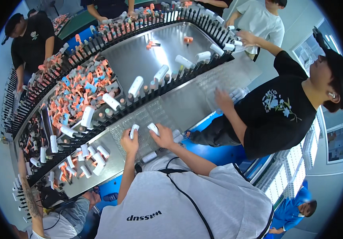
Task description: The person takes white plastic components from the assembly table and arranges them into the slots of a clear plastic tray by hand.
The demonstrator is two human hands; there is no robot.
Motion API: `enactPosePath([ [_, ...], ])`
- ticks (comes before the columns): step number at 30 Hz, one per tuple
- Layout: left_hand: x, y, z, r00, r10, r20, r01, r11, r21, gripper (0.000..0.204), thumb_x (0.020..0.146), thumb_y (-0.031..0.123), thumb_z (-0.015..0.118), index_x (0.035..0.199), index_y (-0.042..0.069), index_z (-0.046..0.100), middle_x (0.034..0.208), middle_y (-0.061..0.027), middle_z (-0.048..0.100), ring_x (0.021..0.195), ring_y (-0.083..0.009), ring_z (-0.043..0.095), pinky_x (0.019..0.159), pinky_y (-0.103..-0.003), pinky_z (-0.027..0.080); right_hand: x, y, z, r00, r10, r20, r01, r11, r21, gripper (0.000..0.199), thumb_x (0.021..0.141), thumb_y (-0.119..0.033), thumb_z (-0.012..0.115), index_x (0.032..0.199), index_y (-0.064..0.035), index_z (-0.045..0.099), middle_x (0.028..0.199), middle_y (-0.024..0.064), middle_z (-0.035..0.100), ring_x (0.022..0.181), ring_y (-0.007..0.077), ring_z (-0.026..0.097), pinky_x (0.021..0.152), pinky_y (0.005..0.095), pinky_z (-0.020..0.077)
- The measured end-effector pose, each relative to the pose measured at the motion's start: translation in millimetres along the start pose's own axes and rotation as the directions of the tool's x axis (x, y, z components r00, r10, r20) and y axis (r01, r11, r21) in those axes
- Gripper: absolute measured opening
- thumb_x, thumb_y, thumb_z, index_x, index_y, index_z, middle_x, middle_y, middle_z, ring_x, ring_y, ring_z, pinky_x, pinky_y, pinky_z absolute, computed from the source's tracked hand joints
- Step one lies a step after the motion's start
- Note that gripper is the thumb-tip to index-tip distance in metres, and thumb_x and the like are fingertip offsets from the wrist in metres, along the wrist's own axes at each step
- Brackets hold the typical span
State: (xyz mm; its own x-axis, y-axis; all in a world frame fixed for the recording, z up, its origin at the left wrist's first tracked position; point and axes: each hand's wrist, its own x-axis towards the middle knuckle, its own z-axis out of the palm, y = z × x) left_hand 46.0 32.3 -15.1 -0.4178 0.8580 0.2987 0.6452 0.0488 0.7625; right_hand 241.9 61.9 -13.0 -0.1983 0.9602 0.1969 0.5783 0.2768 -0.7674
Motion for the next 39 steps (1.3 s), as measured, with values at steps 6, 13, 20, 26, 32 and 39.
enactPosePath([
  [6, 4, -1, -3, 1.0, -0.002, -0.01, 0.002, 1.0, -0.016, 0.027, 0.092, 0.027, 0.074, 0.1, 0.001, 0.072, 0.094, -0.0175, 0.072, 0.086, -0.0387, 0.07, 0.077, -0.045, 0.053, 1, -6, -1, 0.999, -0.027, -0.029, 0.027, 1.0, -0.015, 0.043, 0.093, -0.044, 0.067, 0.112, -0.0056, 0.066, 0.089, 0.023, 0.072, 0.082, 0.0451, 0.07, 0.071, 0.0537, 0.0545],
  [13, 2, 1, 0, 1.0, -0.009, 0.009, 0.009, 1.0, -0.024, 0.03, 0.091, 0.03, 0.075, 0.1, 0.002, 0.073, 0.095, -0.0177, 0.072, 0.086, -0.0398, 0.07, 0.075, -0.046, 0.053, 3, -2, -7, 1.0, -0.013, -0.018, 0.012, 1.0, -0.015, 0.044, 0.094, -0.045, 0.066, 0.111, -0.0047, 0.066, 0.089, 0.0244, 0.072, 0.08, 0.0462, 0.07, 0.07, 0.0544, 0.0546],
  [20, 0, 4, 4, 1.0, -0.007, -0.006, 0.007, 1.0, -0.022, 0.031, 0.091, 0.031, 0.074, 0.1, 0.001, 0.073, 0.096, -0.018, 0.072, 0.086, -0.0398, 0.07, 0.078, -0.047, 0.054, 0, 4, -6, 1.0, 0.018, -0.004, -0.018, 1.0, -0.019, 0.046, 0.093, -0.046, 0.066, 0.112, -0.0039, 0.065, 0.087, 0.0261, 0.072, 0.081, 0.0474, 0.069, 0.071, 0.0555, 0.0548],
  [26, -5, 20, -1, 0.999, -0.048, 0.016, 0.049, 0.997, -0.051, 0.028, 0.092, 0.028, 0.073, 0.1, 0.001, 0.072, 0.092, -0.0196, 0.072, 0.083, -0.0397, 0.07, 0.075, -0.047, 0.053, -5, -2, -19, 0.999, 0.035, 0.016, -0.035, 0.999, -0.025, 0.043, 0.093, -0.04, 0.07, 0.113, -0.003, 0.065, 0.088, 0.0254, 0.071, 0.083, 0.0471, 0.069, 0.072, 0.0538, 0.0547],
  [32, 3, 28, 6, 1.0, -0.003, 0.019, 0.004, 0.999, -0.048, 0.028, 0.092, 0.027, 0.072, 0.1, 0.0, 0.072, 0.091, -0.0193, 0.072, 0.082, -0.0401, 0.07, 0.074, -0.048, 0.052, 0, -5, -34, 0.999, 0.037, 0.002, -0.037, 0.999, -0.019, 0.044, 0.092, -0.04, 0.07, 0.115, -0.003, 0.065, 0.088, 0.0258, 0.071, 0.083, 0.047, 0.069, 0.072, 0.054, 0.0545],
  [39, -7, 19, 13, 0.998, -0.034, 0.052, 0.035, 0.999, -0.036, 0.031, 0.093, 0.028, 0.072, 0.099, -0.002, 0.071, 0.093, -0.0214, 0.072, 0.085, -0.0414, 0.069, 0.076, -0.048, 0.052, -5, 8, -29, 0.999, 0.034, 0.011, -0.034, 0.999, 0.003, 0.047, 0.093, -0.046, 0.068, 0.115, -0.0036, 0.062, 0.085, 0.0264, 0.071, 0.08, 0.0471, 0.069, 0.07, 0.056, 0.0538],
])
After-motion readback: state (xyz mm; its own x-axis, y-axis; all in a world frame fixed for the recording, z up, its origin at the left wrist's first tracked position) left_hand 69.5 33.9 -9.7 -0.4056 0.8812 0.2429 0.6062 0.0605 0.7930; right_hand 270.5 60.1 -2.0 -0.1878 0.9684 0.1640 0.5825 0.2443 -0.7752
